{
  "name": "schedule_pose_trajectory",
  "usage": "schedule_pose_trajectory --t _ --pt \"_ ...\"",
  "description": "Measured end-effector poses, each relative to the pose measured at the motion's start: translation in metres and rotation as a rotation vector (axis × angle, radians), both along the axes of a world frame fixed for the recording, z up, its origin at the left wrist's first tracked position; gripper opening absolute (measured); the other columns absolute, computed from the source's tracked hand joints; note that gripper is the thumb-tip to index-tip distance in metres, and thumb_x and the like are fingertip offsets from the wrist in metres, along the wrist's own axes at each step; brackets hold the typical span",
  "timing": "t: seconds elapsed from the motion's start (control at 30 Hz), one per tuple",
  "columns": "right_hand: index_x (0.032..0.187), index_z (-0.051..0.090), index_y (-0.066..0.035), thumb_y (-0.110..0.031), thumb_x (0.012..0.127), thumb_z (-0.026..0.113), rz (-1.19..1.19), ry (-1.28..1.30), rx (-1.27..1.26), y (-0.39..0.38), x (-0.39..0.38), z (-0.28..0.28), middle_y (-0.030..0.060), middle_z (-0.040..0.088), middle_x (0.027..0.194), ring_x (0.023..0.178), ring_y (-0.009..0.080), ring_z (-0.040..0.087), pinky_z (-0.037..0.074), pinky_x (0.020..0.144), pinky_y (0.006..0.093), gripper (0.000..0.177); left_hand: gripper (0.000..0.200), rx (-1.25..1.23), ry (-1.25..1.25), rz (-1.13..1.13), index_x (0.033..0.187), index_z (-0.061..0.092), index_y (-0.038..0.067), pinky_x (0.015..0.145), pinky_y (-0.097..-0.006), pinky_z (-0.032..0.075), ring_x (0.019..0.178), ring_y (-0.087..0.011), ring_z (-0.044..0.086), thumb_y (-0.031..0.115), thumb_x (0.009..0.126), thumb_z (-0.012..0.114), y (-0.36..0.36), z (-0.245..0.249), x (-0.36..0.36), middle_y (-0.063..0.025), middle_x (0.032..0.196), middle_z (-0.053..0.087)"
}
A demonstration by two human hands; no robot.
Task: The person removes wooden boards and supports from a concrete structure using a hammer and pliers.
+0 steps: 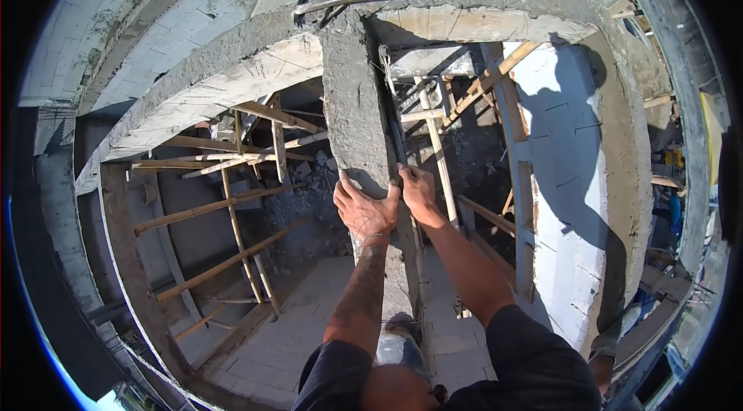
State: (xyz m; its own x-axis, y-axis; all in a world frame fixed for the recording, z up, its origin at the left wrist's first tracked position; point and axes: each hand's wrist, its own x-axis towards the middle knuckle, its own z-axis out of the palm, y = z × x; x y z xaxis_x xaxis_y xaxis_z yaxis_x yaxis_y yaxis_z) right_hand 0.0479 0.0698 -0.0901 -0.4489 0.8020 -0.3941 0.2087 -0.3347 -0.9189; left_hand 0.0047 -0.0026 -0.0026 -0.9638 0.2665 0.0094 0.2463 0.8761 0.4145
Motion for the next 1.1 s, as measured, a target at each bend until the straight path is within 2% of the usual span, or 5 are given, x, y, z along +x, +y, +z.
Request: schedule_pose_trajectory --t 0.2,0.33,0.4,0.5,1.1 --pt "0.082 0.066 -0.002 -0.026 0.077 0.065 -0.050 -0.216 -0.465 0.092 -0.062 0.042 0.0037 0.058 0.061 0.052 0.0085 0.046 0.036 0.047 0.0284 0.025 0.090 -0.039 -0.005 0.009 0.128 0.026 -0.001 0.094 -0.0426 0.033 0.112 -0.0358 0.037 0.041 0.061 0.068 0.000 -0.001 -0.001 -0.0223 0.119 0.038" --pt "0.083 0.063 0.006 -0.029 0.072 0.069 0.198 -0.441 -0.169 0.148 -0.063 0.045 0.0170 0.062 0.077 0.067 0.0235 0.059 0.045 0.060 0.0407 0.037 0.090 0.016 -0.022 0.004 0.128 0.026 -0.001 0.094 -0.0430 0.033 0.111 -0.0361 0.037 0.041 0.062 0.068 -0.001 0.002 0.004 -0.0222 0.118 0.038" --pt "0.084 0.060 0.010 -0.033 0.069 0.071 0.453 -0.579 0.236 0.179 -0.047 0.032 0.0278 0.060 0.089 0.085 0.0342 0.061 0.047 0.074 0.0368 0.047 0.090 0.012 -0.001 0.005 0.128 0.026 -0.001 0.093 -0.0433 0.033 0.111 -0.0362 0.037 0.041 0.062 0.068 -0.001 0.000 -0.004 -0.0223 0.118 0.038" --pt "0.082 0.064 0.000 -0.037 0.071 0.067 0.662 -0.722 0.517 0.202 -0.033 0.041 0.0202 0.062 0.084 0.082 0.0349 0.060 0.046 0.073 0.0380 0.039 0.091 0.002 -0.006 -0.002 0.129 0.025 -0.001 0.094 -0.0430 0.033 0.113 -0.0345 0.036 0.042 0.061 0.068 -0.003 -0.005 -0.001 -0.0200 0.119 0.037" --pt "0.082 0.060 0.003 -0.031 0.078 0.061 0.993 -0.670 0.777 0.272 -0.038 0.044 0.0228 0.059 0.074 0.072 0.0360 0.058 0.043 0.064 0.0414 0.034 0.090 -0.019 0.011 -0.021 0.128 0.025 -0.002 0.094 -0.0432 0.033 0.111 -0.0360 0.037 0.039 0.061 0.068 0.000 -0.004 -0.001 -0.0220 0.117 0.038"
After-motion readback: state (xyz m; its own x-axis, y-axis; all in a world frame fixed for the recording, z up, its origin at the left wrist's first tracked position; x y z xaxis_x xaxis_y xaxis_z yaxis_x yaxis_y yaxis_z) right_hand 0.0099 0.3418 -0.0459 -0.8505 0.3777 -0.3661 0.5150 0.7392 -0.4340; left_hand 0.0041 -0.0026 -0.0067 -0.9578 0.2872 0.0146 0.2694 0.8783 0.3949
